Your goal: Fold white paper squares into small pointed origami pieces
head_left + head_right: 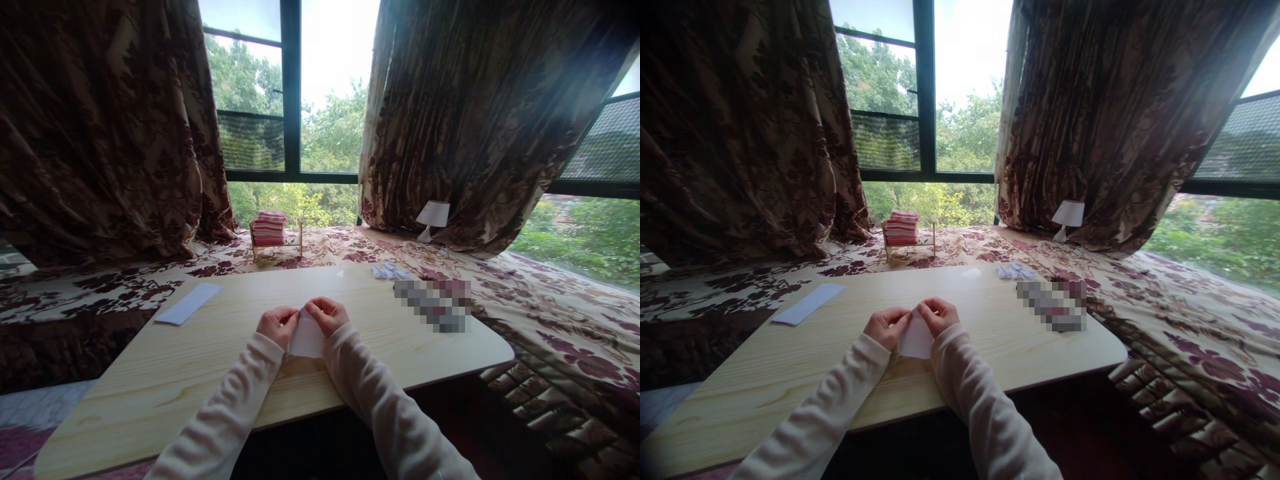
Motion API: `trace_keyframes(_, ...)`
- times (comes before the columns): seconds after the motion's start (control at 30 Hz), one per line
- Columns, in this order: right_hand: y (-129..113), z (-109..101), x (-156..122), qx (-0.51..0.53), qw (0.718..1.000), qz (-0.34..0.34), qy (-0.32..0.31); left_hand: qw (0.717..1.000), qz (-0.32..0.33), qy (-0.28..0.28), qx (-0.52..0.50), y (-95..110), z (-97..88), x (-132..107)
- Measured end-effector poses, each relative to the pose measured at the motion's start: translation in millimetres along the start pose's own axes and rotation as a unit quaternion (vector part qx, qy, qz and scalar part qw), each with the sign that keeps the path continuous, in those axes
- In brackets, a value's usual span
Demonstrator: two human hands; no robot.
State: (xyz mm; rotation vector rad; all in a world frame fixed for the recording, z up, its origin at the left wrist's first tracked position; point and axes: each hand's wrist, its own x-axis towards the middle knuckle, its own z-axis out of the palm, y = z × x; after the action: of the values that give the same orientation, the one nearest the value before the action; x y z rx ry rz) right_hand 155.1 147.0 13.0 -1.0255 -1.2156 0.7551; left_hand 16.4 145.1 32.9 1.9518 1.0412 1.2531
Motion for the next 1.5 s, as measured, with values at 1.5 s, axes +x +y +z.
trace_keyframes(1.5,-1.1,-2.2,2.3,0.035,0.999,-0.026,-0.002,0.985,0.126,0.113,0.014,4.3,-1.7,2.2)
